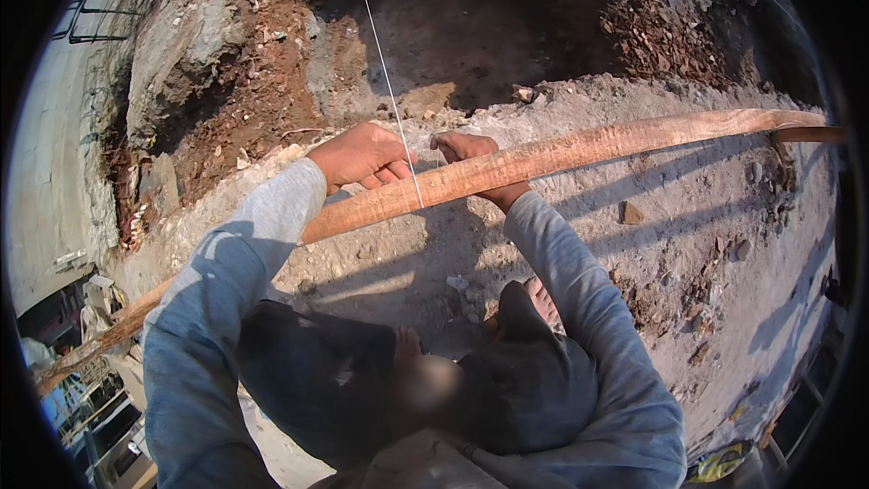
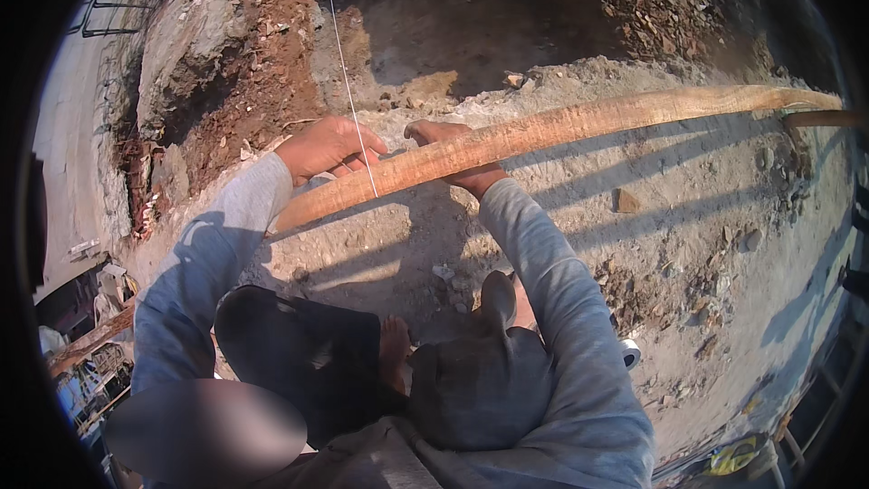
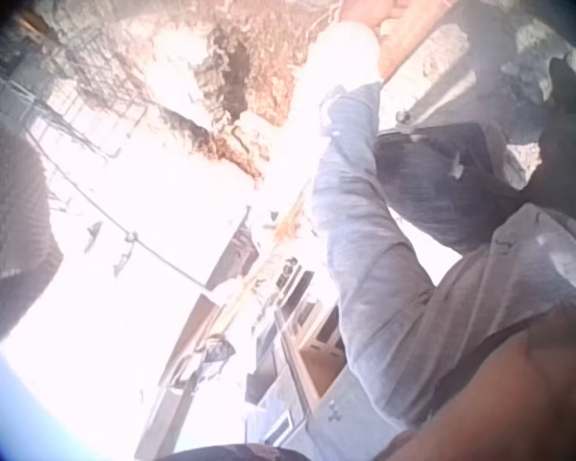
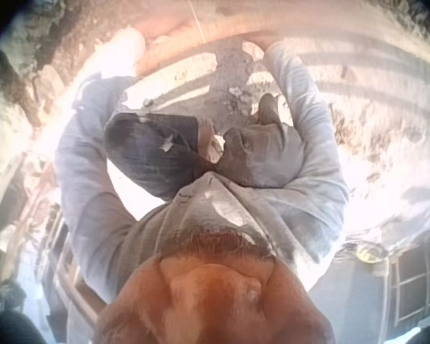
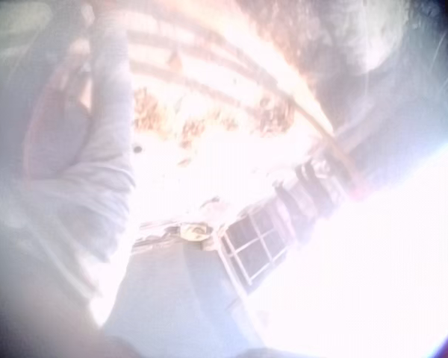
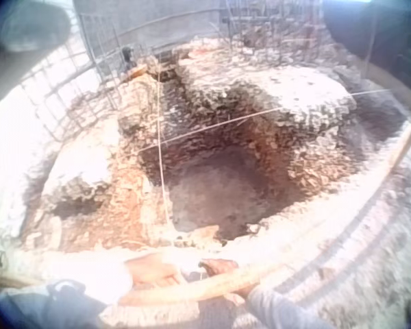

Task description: The person nails a small wood block to a concrete wall using a hammer, then pulls a string from a roll, ties it to the nail, and stretches it across a construction site to set a layout line.

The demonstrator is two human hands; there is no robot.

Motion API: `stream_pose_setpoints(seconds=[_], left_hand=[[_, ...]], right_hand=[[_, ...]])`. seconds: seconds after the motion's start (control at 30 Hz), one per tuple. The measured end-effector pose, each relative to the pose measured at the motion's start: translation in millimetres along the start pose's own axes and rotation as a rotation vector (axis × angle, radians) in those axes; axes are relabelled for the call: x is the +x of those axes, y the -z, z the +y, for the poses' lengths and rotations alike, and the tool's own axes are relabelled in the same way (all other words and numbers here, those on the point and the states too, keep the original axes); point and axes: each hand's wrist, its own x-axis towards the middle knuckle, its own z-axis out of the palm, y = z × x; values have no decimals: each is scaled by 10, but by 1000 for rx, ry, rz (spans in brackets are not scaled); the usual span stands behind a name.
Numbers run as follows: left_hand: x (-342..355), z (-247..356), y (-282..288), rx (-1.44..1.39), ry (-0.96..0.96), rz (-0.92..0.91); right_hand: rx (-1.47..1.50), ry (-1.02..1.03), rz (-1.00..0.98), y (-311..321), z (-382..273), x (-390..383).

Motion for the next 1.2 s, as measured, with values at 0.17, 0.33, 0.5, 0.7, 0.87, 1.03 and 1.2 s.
stream_pose_setpoints(seconds=[0.17,0.33,0.5,0.7,0.87,1.03,1.2], left_hand=[[238,5,-110,-390,-32,-39],[120,81,-143,-495,-159,88],[-72,92,-197,-492,-187,291],[-324,194,-225,-611,-285,535],[-633,104,-368,-629,-392,626],[-562,180,-464,-685,-525,650],[-437,190,-540,-637,-708,740]], right_hand=[[39,275,173,24,17,612],[99,385,364,75,-115,748],[-12,41,254,303,-271,485],[-1,-152,122,737,25,-500],[195,-328,-227,1280,-931,-697],[-100,111,76,1317,-1575,-105],[-469,256,-123,1014,-1537,508]])
